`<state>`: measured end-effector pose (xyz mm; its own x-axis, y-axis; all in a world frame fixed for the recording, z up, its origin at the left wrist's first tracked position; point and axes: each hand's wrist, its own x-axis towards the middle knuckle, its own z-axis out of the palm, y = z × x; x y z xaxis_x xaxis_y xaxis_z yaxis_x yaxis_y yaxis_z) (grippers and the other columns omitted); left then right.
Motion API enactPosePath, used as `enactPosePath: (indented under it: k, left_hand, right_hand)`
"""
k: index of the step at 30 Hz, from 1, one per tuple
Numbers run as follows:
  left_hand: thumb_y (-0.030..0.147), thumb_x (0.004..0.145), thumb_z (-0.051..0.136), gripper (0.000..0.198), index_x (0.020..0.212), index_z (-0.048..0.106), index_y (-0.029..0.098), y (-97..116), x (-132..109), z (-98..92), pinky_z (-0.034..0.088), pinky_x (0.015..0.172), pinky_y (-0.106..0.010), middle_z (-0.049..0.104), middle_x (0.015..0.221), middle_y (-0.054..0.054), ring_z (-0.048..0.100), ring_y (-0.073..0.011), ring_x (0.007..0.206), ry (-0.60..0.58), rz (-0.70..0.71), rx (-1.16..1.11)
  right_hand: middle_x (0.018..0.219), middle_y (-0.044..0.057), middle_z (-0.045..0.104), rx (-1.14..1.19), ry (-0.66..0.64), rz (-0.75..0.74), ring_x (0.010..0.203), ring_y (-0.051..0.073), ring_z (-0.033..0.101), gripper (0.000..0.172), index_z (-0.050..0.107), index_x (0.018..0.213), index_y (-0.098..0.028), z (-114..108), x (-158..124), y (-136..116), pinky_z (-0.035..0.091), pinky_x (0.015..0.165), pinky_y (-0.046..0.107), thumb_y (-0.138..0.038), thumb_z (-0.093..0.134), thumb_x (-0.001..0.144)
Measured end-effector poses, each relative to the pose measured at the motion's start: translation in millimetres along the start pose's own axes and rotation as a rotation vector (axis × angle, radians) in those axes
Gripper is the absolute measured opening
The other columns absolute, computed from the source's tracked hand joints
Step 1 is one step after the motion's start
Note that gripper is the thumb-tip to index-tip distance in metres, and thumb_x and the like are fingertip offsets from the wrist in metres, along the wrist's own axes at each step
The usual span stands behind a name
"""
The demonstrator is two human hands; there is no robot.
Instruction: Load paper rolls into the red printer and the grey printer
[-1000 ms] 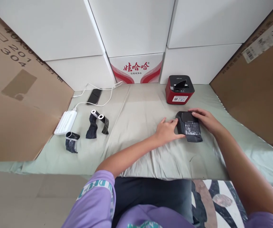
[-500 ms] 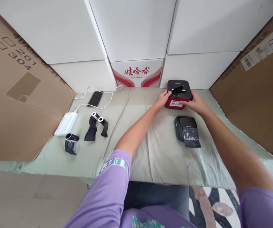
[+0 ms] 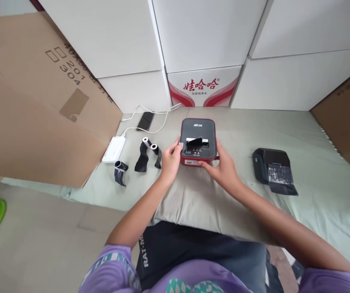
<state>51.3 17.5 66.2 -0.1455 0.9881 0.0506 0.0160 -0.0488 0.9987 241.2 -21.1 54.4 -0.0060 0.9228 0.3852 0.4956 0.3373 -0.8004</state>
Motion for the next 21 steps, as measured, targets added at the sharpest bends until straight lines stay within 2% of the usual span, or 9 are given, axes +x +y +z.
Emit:
enactPosePath:
  k: [3, 6, 10, 14, 21]
  left_hand:
    - [0.030, 0.088, 0.064, 0.034, 0.115, 0.083, 0.023, -20.6, -11.7, -13.6, 0.051, 0.111, -0.038, 0.081, 0.125, -0.004, 0.068, -0.0284, 0.131, 0.033, -0.054, -0.068]
    - [0.030, 0.085, 0.065, 0.034, 0.113, 0.083, 0.021, -28.6, -15.2, -16.4, 0.053, 0.109, -0.038, 0.080, 0.125, -0.006, 0.068, -0.0281, 0.130, 0.034, -0.061, -0.127]
    - [0.025, 0.077, 0.068, 0.032, 0.107, 0.078, 0.020, -24.6, -10.7, -16.4, 0.056, 0.093, -0.033, 0.081, 0.113, -0.007, 0.072, -0.0242, 0.111, 0.077, -0.116, -0.158]
    - [0.023, 0.073, 0.065, 0.032, 0.104, 0.071, 0.020, -17.7, -5.8, -15.7, 0.052, 0.075, -0.027, 0.075, 0.098, -0.003, 0.069, -0.0178, 0.089, 0.064, -0.190, -0.161]
    - [0.018, 0.071, 0.063, 0.032, 0.102, 0.069, 0.022, -16.4, -1.6, -14.2, 0.048, 0.070, -0.024, 0.071, 0.092, -0.001, 0.064, -0.0155, 0.083, 0.033, -0.177, -0.180]
  right_hand:
    - [0.147, 0.016, 0.061, -0.007, -0.043, 0.003, 0.125, 0.039, 0.063, 0.083, 0.041, 0.161, -0.029, 16.3, -14.6, 0.6, 0.059, 0.095, 0.054, -0.053, 0.075, 0.089]
    - [0.151, 0.017, 0.052, -0.036, -0.042, 0.008, 0.140, 0.039, 0.052, 0.088, 0.037, 0.163, -0.030, 20.0, -22.4, 4.5, 0.057, 0.103, 0.056, -0.054, 0.076, 0.088]
    - [0.156, 0.018, 0.045, -0.075, -0.019, -0.017, 0.146, 0.039, 0.044, 0.096, 0.028, 0.167, -0.030, 23.8, -27.1, 15.5, 0.049, 0.115, 0.061, -0.060, 0.075, 0.088]
    - [0.160, 0.017, 0.040, -0.085, -0.003, -0.050, 0.150, 0.040, 0.040, 0.100, 0.023, 0.168, -0.031, 29.5, -29.9, 27.4, 0.041, 0.122, 0.065, -0.065, 0.073, 0.089]
    - [0.162, 0.017, 0.037, -0.054, 0.013, -0.084, 0.154, 0.040, 0.037, 0.099, 0.022, 0.169, -0.031, 33.8, -33.0, 36.1, 0.038, 0.125, 0.066, -0.065, 0.070, 0.090]
